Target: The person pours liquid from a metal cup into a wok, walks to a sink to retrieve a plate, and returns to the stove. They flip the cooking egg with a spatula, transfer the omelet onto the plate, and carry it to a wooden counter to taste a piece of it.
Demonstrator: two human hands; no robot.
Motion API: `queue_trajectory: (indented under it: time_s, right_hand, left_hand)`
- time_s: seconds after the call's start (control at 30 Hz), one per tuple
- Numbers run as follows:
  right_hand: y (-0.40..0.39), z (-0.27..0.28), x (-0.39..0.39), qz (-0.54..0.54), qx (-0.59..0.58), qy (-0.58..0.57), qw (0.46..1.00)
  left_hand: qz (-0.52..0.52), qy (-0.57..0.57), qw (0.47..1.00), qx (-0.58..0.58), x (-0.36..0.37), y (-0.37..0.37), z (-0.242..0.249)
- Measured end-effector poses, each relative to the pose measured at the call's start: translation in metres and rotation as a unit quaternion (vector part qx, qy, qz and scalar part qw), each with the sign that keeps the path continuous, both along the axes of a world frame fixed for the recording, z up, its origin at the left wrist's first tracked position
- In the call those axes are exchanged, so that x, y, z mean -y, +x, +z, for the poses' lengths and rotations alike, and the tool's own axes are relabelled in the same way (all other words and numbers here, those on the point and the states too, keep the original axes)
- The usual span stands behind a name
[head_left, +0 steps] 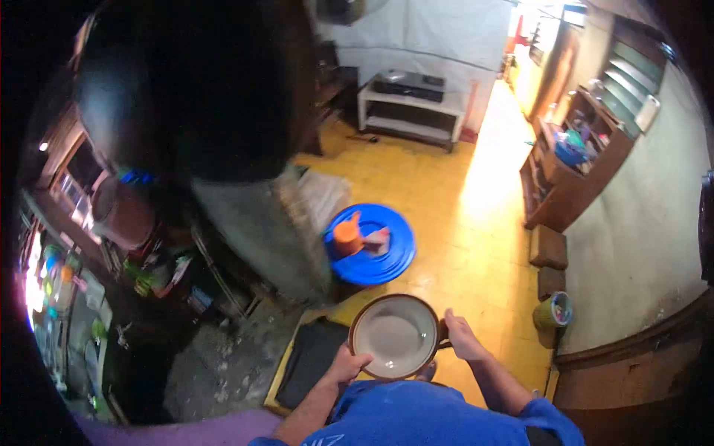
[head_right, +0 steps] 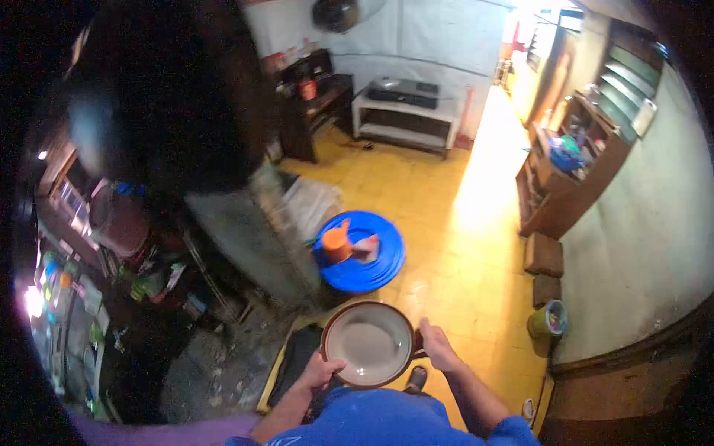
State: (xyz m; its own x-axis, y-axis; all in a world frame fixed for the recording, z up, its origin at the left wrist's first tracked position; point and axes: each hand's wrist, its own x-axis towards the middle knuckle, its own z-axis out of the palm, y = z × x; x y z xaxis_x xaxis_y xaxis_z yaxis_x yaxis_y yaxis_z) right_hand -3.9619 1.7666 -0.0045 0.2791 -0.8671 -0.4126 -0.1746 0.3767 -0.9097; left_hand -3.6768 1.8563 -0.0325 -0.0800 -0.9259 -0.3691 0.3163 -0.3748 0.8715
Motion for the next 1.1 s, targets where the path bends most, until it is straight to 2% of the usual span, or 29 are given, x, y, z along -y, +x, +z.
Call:
queue_trajectory:
  time_s: [0.07, 0.13, 0.2, 0.27, 0.3, 0.4, 0.43, 0.47, 0.53, 0.6, 0.67, 0.7, 0.73, 0.8, 0.83, 0.9, 0.93, 0.97, 1.1]
  right_hand:
    - [-0.076, 0.001, 0.016, -0.147, 0.011, 0.139, 0.979]
    - [-0.154, 0.000, 0.023, -0.191, -0.022, 0.066, 0.979]
    - [-0.207, 0.011, 0.031, -0.206, -0.032, 0.064, 0.976]
    - [-0.223, 0.024, 0.046, -0.157, 0.023, 0.073, 0.985]
    - [-0.228, 0.029, 0.063, -0.139, 0.070, 0.089, 0.984]
    - [-0.245, -0.027, 0.121, -0.019, 0.143, 0.106, 0.984]
    - [-0.242, -0.042, 0.132, -0.059, 0.159, 0.105, 0.980]
    - [-0.236, -0.052, 0.152, -0.099, 0.175, 0.099, 0.975]
    - [-0.218, -0.033, 0.201, -0.221, 0.294, 0.117, 0.922]
    - [-0.232, -0.043, 0.256, -0.240, 0.279, 0.145, 0.919]
    - [-0.247, -0.048, 0.320, -0.258, 0.259, 0.142, 0.920]
    - [-0.258, -0.052, 0.346, -0.287, 0.238, 0.148, 0.916]
    - [-0.271, -0.061, 0.378, -0.286, 0.256, 0.163, 0.909]
    - [-0.282, -0.049, 0.430, -0.287, 0.260, 0.109, 0.915]
    - [-0.297, -0.061, 0.455, -0.275, 0.257, 0.108, 0.920]
    - [-0.348, -0.129, 0.482, -0.371, 0.193, 0.177, 0.891]
    - [-0.364, -0.155, 0.489, -0.431, 0.201, 0.215, 0.853]
    - [-0.380, -0.195, 0.492, -0.468, 0.172, 0.179, 0.848]
    - [-0.362, -0.220, 0.544, -0.455, 0.031, 0.296, 0.839]
  left_hand:
    - [-0.017, 0.004, 1.000, -0.021, 0.050, -0.047, -0.002]
    - [-0.022, 0.106, 0.982, -0.153, 0.097, -0.094, -0.008]
    - [-0.027, 0.115, 0.981, -0.155, 0.136, -0.144, -0.003]
    - [-0.086, 0.076, 0.976, -0.183, 0.172, -0.170, -0.004]
    - [-0.076, 0.072, 0.976, -0.189, 0.192, -0.189, -0.003]
    - [-0.152, 0.046, 0.961, -0.226, 0.248, -0.223, 0.014]
    - [-0.188, 0.050, 0.952, -0.238, 0.267, -0.224, -0.003]
    - [-0.180, 0.043, 0.953, -0.238, 0.287, -0.228, -0.007]
    - [-0.250, 0.033, 0.925, -0.284, 0.339, -0.233, -0.004]
    - [-0.236, 0.033, 0.919, -0.315, 0.401, -0.236, 0.015]
    - [-0.310, 0.019, 0.927, -0.209, 0.472, -0.238, 0.013]
    - [-0.237, 0.015, 0.939, -0.248, 0.507, -0.246, -0.003]
    - [-0.229, 0.015, 0.940, -0.253, 0.536, -0.243, -0.006]
    - [-0.149, 0.007, 0.971, -0.189, 0.617, -0.229, 0.007]
    - [-0.141, -0.012, 0.971, -0.195, 0.649, -0.218, 0.015]
    - [-0.126, -0.038, 0.975, -0.177, 0.706, -0.190, 0.032]
    - [-0.123, -0.064, 0.978, -0.159, 0.724, -0.177, 0.033]
    - [-0.110, -0.061, 0.980, -0.156, 0.739, -0.164, 0.032]
    - [-0.020, -0.056, 0.990, -0.127, 0.808, -0.091, 0.008]
